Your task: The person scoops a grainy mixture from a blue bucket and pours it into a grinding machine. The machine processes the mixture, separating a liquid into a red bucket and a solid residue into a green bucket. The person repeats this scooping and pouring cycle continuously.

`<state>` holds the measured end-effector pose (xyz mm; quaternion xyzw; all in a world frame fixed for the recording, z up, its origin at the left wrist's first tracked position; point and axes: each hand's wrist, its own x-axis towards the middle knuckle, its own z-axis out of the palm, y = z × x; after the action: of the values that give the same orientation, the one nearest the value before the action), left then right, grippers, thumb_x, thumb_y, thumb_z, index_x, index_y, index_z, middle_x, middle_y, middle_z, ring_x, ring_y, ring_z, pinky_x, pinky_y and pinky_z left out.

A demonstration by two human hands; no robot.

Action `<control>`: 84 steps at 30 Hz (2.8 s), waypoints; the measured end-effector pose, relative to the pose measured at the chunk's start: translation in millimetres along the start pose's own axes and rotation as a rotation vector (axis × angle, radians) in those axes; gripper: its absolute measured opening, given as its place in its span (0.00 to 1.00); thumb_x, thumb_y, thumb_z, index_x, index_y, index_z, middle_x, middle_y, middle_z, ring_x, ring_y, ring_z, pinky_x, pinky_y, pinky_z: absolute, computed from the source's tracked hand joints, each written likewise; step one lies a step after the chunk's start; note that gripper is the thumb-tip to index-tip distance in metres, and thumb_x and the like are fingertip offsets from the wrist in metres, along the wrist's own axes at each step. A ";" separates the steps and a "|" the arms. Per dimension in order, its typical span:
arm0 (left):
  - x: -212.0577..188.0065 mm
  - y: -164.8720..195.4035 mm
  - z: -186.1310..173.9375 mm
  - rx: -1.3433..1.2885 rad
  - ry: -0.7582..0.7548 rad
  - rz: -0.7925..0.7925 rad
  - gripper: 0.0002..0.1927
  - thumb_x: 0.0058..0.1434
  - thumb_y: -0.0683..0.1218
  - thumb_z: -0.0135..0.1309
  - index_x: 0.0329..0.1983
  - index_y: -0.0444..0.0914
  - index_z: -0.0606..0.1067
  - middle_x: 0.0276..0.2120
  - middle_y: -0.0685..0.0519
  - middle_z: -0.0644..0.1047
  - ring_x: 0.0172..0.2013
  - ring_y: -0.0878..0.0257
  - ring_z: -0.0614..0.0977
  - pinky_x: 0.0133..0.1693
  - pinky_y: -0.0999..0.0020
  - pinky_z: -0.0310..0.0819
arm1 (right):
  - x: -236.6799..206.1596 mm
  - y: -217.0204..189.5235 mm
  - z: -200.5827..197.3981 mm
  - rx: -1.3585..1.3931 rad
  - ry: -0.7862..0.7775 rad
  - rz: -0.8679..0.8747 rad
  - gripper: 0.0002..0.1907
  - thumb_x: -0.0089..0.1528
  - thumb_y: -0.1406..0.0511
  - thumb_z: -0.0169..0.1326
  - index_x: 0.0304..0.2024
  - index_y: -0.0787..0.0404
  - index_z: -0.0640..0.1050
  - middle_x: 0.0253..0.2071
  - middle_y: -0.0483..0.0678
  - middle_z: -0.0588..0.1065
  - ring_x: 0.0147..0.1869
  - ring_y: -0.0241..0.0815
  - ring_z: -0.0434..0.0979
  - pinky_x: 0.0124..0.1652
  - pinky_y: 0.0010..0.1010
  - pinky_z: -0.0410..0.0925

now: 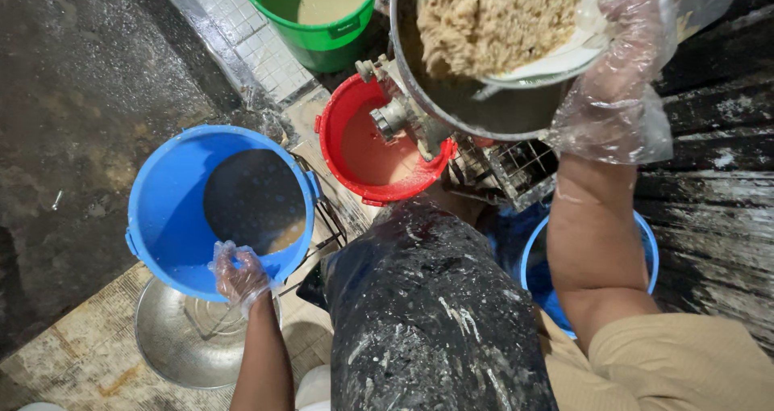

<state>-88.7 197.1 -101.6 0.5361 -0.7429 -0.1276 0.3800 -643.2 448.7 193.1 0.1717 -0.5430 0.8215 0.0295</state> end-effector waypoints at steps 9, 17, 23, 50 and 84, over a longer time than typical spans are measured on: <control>3.1 -2.3 5.6 -0.011 -0.022 -0.018 0.11 0.58 0.40 0.57 0.43 0.35 0.82 0.50 0.37 0.83 0.49 0.44 0.85 0.53 0.54 0.80 | -2.9 -20.4 1.5 -0.024 0.112 0.108 0.17 0.60 0.67 0.57 0.47 0.72 0.72 0.44 0.59 0.74 0.49 0.57 0.80 0.55 0.49 0.77; 17.3 -16.8 -23.2 -0.113 -0.096 0.021 0.13 0.64 0.42 0.54 0.50 0.33 0.80 0.56 0.35 0.79 0.58 0.39 0.80 0.61 0.51 0.73 | -109.8 -70.1 64.0 -0.391 -0.070 -0.134 0.26 0.57 0.68 0.56 0.56 0.70 0.66 0.54 0.60 0.69 0.55 0.60 0.75 0.58 0.53 0.70; 24.1 -48.1 -31.4 -0.039 -0.169 -0.073 0.18 0.62 0.41 0.51 0.55 0.40 0.80 0.62 0.42 0.77 0.63 0.40 0.75 0.66 0.50 0.68 | -269.8 56.3 140.1 -0.571 -0.802 0.044 0.34 0.54 0.69 0.55 0.63 0.68 0.62 0.61 0.61 0.66 0.59 0.61 0.71 0.61 0.56 0.65; 52.2 -28.6 -56.5 -0.069 -0.190 -0.084 0.22 0.65 0.38 0.45 0.62 0.31 0.74 0.64 0.39 0.73 0.67 0.44 0.73 0.68 0.47 0.64 | -404.7 433.9 310.5 -1.522 -2.058 0.308 0.32 0.59 0.69 0.48 0.68 0.54 0.67 0.62 0.58 0.67 0.62 0.56 0.65 0.56 0.47 0.65; 161.8 157.5 -106.2 -0.555 0.124 0.071 0.35 0.74 0.62 0.33 0.71 0.33 0.67 0.63 0.43 0.77 0.61 0.53 0.81 0.61 0.58 0.75 | -268.2 48.7 261.6 0.263 -0.463 1.225 0.19 0.59 0.68 0.47 0.51 0.69 0.74 0.42 0.54 0.78 0.44 0.48 0.78 0.47 0.39 0.72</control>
<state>-146.5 137.5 133.7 0.3922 -0.6732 -0.2795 0.5611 -337.4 229.7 157.7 0.0061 -0.4299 0.6911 -0.5809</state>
